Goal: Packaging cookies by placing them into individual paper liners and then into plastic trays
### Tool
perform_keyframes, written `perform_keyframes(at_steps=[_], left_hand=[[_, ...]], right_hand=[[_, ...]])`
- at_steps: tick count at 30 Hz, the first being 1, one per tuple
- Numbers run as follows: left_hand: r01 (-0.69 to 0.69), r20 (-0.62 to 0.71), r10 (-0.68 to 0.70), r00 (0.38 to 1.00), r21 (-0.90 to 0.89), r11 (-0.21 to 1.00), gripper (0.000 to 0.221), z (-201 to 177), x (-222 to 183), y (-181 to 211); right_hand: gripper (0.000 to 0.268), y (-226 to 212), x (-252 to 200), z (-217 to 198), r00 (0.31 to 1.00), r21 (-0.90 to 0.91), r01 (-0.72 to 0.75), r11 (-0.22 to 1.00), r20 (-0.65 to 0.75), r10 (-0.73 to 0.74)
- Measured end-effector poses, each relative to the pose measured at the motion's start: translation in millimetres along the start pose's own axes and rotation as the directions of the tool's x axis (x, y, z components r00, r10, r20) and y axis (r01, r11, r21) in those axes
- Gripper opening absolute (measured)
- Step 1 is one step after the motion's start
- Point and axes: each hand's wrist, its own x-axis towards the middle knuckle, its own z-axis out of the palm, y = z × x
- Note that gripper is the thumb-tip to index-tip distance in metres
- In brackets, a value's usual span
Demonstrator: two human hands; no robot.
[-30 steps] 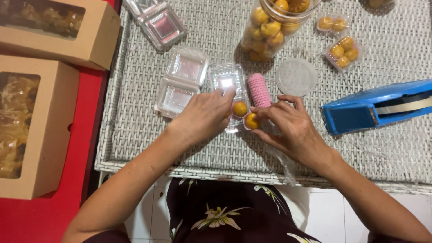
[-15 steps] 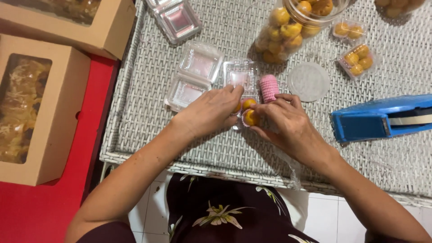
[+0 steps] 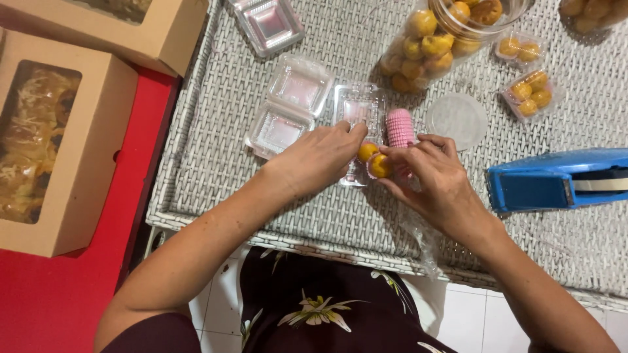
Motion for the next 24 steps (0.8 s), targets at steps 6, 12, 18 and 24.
perform_keyframes(at_steps=[6, 12, 18, 24], left_hand=[[-0.034, -0.022, 0.035, 0.999, 0.033, 0.999, 0.024, 10.1, 5.5, -5.3], [-0.059, -0.05, 0.062, 0.997, 0.059, 0.996, 0.026, 16.7, 10.0, -7.3], [-0.054, -0.072, 0.057, 0.996, 0.05, 0.997, 0.026, 16.0, 8.4, -8.3], [-0.028, -0.07, 0.031, 0.997, 0.044, 0.999, 0.026, 14.2, 6.3, -7.6]], right_hand=[[0.045, -3.2, -1.0, -3.1, 0.999, 0.022, 0.006, 1.0, -0.033, -0.006], [0.046, -4.5, -0.2, -2.9, 0.999, 0.022, 0.022, 1.0, -0.036, -0.021], [0.047, -2.7, -1.4, -2.0, 0.999, 0.024, 0.014, 1.0, -0.031, -0.013], [0.042, -4.8, 0.8, -4.5, 1.0, 0.032, 0.002, 0.999, -0.027, -0.001]])
